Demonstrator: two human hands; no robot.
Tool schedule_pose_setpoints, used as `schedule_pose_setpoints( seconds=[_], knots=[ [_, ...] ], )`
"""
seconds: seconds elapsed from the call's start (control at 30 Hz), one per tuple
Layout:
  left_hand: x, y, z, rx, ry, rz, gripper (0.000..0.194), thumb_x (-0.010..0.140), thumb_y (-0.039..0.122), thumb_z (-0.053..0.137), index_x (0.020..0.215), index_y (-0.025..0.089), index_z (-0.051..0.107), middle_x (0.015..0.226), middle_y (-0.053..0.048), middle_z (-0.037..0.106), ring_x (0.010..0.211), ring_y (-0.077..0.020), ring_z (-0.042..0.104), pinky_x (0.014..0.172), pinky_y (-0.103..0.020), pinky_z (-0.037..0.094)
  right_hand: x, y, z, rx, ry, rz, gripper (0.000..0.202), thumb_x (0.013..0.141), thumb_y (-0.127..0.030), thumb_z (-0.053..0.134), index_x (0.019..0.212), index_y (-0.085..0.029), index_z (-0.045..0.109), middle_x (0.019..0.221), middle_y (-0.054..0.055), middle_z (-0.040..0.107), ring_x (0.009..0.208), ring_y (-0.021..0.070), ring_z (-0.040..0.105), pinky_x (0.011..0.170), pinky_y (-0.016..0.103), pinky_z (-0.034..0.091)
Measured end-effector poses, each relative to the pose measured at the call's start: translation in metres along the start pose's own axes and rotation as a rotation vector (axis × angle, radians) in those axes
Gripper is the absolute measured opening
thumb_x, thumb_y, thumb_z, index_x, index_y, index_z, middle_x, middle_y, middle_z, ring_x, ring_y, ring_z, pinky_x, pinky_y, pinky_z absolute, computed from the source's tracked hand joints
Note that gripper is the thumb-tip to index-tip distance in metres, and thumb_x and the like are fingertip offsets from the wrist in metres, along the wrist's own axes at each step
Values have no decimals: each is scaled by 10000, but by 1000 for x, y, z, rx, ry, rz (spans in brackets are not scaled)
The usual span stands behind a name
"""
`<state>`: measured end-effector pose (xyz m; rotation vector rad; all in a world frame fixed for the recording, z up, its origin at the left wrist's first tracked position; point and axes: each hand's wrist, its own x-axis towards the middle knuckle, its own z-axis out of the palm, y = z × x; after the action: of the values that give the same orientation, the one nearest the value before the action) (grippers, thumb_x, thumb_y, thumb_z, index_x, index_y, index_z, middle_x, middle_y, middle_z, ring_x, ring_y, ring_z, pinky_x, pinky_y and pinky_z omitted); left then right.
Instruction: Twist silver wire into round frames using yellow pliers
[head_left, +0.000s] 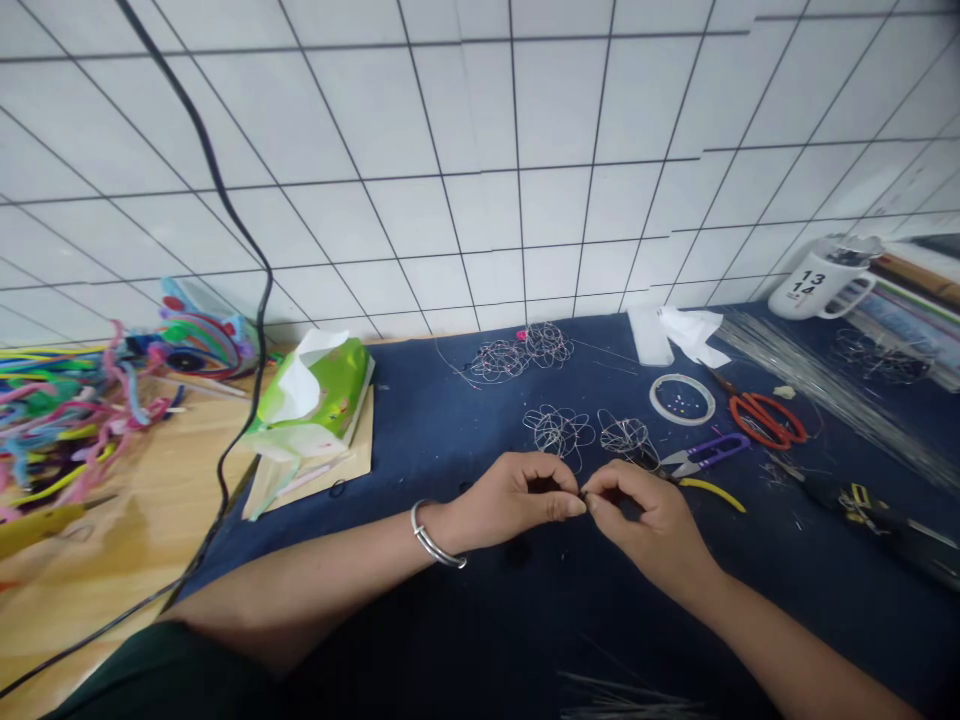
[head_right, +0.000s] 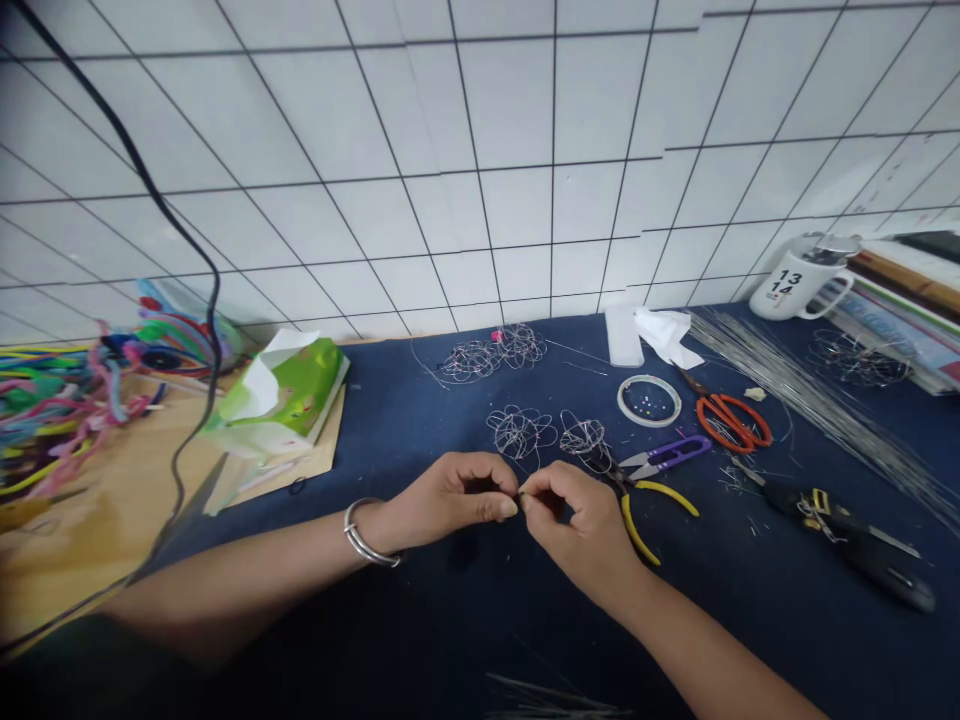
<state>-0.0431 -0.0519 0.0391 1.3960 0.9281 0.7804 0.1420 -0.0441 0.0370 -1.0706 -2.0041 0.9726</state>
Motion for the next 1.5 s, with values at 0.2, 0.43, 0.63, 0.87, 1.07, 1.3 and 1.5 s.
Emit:
schedule_pose_setpoints(
  seconds=[0.2,0.43,0.63,0.87,1.07,1.3,1.5],
  knots=[
    [0,-2,2,6,6,-49,222,763,332,579,786,111,583,661,-1,527,596,-73,489,586,-210,409,1,-1,2,-23,9,-34,99,725,-120,509,675,-192,553,618,-31,498,568,89,469,545,215,382],
    [1,1,-4,39,54,-95,140,759,251,565,769,112,577,667,-7,568,552,-58,503,548,-183,410,2,-3,-6,-42,75,-30,93,720,-125,508,681,-198,548,624,-28,513,573,99,479,558,225,398],
    [4,6,-18,87,48,-100,124,771,238,533,763,117,561,727,-18,585,587,-63,509,559,-190,433,2,1,-21,-18,210,-1,67,741,-163,515,704,-206,550,667,-19,546,603,112,499,578,234,413],
    [3,11,-25,-45,135,-33,105,759,216,559,764,112,546,737,-24,578,569,-52,487,541,-182,397,1,-3,-30,-85,271,-83,80,736,-149,508,702,-208,550,665,-16,550,570,109,488,542,231,412],
    [-3,16,-9,-486,83,-2,145,744,216,589,723,122,482,734,-10,520,520,-35,413,459,-163,300,0,4,-17,-262,217,-332,140,727,-91,481,742,-208,558,695,1,561,641,119,515,611,258,432],
    [-2,16,-1,-605,157,-83,142,792,261,542,762,130,497,579,20,447,494,-44,372,443,-160,235,-3,17,-11,-586,153,-582,139,733,-85,508,780,-196,578,737,33,584,665,140,511,625,296,423],
    [-4,16,3,-659,122,-99,149,816,263,513,764,128,480,770,-40,572,506,-43,436,405,-155,244,-2,22,-6,-781,78,-691,116,762,-123,495,776,-196,583,663,20,560,617,140,480,584,303,389]
  ],
)
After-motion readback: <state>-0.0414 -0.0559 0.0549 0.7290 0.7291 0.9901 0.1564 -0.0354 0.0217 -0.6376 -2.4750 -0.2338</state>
